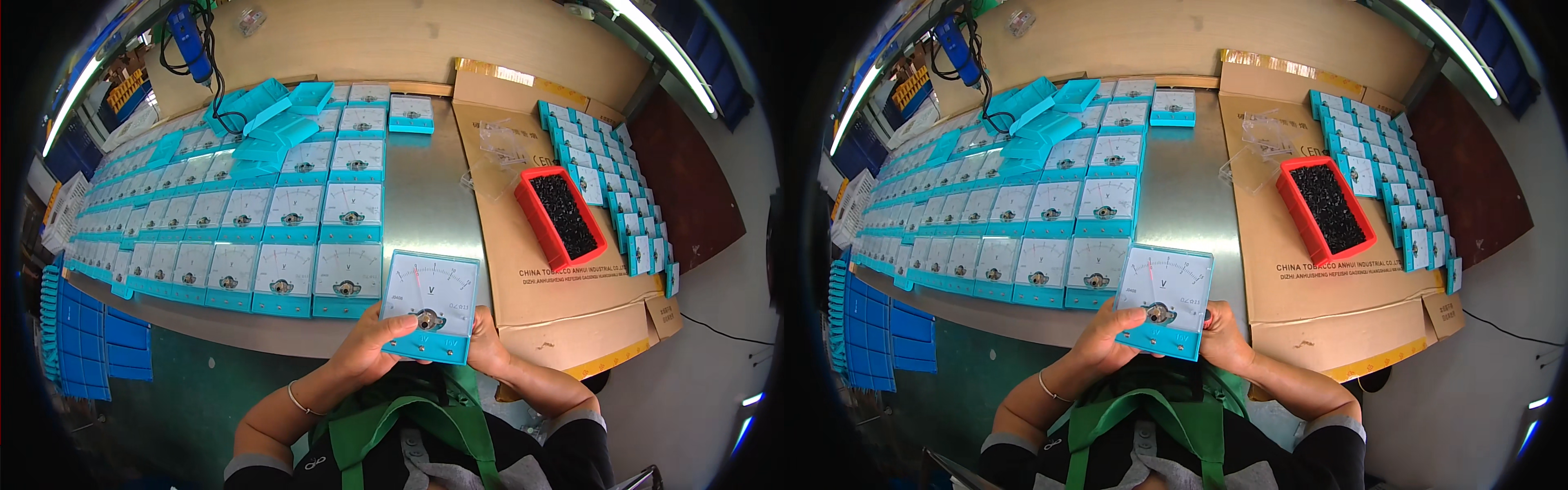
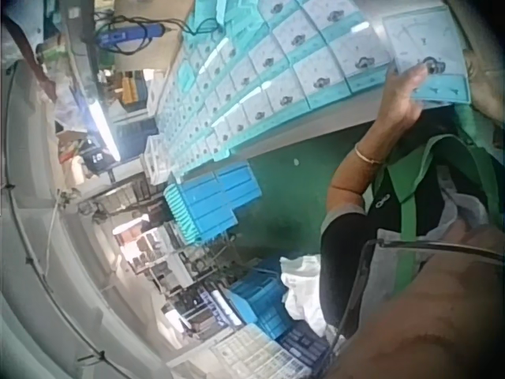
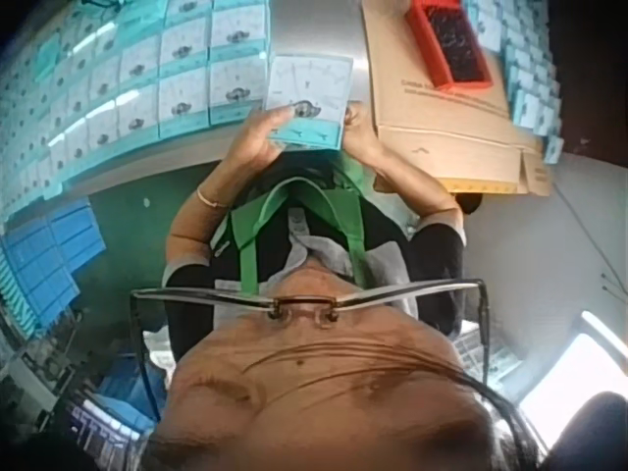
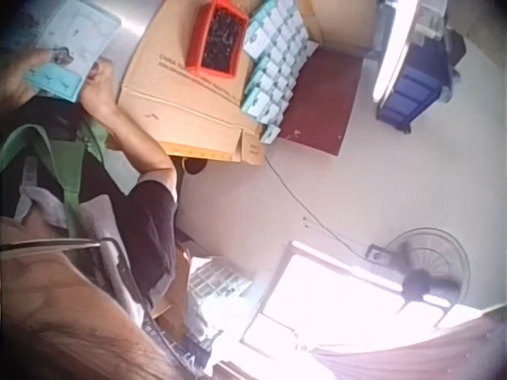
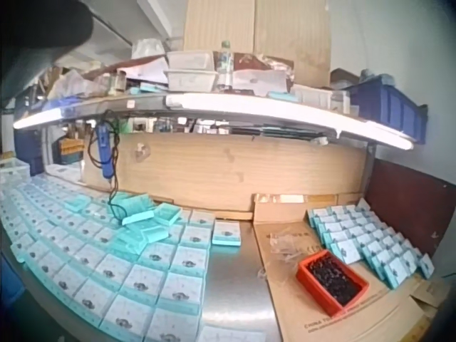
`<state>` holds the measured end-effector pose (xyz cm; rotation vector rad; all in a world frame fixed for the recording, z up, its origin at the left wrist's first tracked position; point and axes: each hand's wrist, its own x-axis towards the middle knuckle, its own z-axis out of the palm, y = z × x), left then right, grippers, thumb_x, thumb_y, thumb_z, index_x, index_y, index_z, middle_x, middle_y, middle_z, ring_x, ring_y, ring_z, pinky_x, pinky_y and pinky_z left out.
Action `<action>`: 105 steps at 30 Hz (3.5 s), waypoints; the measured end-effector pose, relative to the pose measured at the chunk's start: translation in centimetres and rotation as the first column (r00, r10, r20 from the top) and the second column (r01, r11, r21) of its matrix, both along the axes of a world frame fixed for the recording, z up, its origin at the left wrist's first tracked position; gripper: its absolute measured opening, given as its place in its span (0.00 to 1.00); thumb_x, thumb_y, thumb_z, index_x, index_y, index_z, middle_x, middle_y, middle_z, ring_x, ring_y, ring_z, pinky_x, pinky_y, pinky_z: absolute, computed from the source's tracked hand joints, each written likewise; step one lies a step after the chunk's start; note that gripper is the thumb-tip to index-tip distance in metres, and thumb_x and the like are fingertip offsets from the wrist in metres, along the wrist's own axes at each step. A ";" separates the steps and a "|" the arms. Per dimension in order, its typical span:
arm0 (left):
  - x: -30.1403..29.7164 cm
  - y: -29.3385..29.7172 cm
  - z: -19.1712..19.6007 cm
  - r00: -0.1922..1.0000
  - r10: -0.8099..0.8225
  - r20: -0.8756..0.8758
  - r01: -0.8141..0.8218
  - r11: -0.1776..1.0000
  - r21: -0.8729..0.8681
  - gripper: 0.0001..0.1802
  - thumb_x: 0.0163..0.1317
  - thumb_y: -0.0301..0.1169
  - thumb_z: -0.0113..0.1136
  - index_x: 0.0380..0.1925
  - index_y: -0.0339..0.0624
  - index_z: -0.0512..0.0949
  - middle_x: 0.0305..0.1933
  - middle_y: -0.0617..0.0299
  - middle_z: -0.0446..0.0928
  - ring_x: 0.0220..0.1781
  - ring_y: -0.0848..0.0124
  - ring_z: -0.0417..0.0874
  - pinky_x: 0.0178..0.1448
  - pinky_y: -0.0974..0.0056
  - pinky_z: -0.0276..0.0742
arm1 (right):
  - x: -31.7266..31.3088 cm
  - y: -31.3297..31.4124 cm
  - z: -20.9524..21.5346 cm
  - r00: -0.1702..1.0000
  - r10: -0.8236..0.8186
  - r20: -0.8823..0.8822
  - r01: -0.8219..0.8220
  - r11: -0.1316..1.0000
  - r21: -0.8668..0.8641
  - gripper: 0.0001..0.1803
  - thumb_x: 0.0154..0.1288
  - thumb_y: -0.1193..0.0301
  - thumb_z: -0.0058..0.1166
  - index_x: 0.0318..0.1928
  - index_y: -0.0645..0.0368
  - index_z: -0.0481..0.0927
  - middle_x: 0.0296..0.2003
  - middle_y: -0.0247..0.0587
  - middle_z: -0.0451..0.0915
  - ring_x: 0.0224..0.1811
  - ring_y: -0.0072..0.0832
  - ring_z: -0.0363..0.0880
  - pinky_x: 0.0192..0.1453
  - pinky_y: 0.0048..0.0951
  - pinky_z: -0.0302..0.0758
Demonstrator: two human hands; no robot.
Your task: The person assembles small teal electrical devices on a factory workbench. They use a screwdriver to tighten screws on the front panel, place a clear plastic cover over the gauge, and secure the back cover. The person handles multiple units sequentially, picking them from a stack and placing them back after assembly.
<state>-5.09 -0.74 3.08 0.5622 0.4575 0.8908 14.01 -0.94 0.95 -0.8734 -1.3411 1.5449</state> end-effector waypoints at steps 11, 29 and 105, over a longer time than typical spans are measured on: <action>-2.6 2.0 -0.9 0.929 0.299 -0.219 -0.187 0.888 0.419 0.38 0.61 0.33 0.62 0.65 0.33 0.54 0.61 0.50 0.66 0.62 0.63 0.70 0.64 0.55 0.66 | 0.1 3.0 7.4 0.909 0.110 0.402 -0.145 0.988 0.058 0.11 0.60 0.68 0.59 0.33 0.66 0.77 0.15 0.26 0.66 0.17 0.13 0.58 0.19 0.21 0.57; -10.2 1.9 -0.5 0.901 0.341 0.269 -0.376 0.923 0.087 0.46 0.55 0.66 0.48 0.71 0.69 0.46 0.69 0.40 0.57 0.64 0.40 0.67 0.66 0.36 0.62 | -19.9 25.7 3.7 0.621 -0.601 0.503 -0.269 0.439 0.857 0.18 0.53 0.71 0.62 0.46 0.61 0.79 0.38 0.44 0.79 0.33 0.38 0.82 0.34 0.38 0.78; -1.6 3.0 -0.9 0.923 0.372 -0.093 -0.301 0.853 0.426 0.53 0.47 0.39 0.72 0.68 0.51 0.46 0.58 0.54 0.63 0.55 0.63 0.73 0.55 0.57 0.75 | -0.4 4.7 5.7 0.903 0.396 0.167 -0.382 0.918 -0.107 0.54 0.57 0.50 0.58 0.73 0.58 0.41 0.69 0.52 0.53 0.70 0.41 0.54 0.72 0.39 0.52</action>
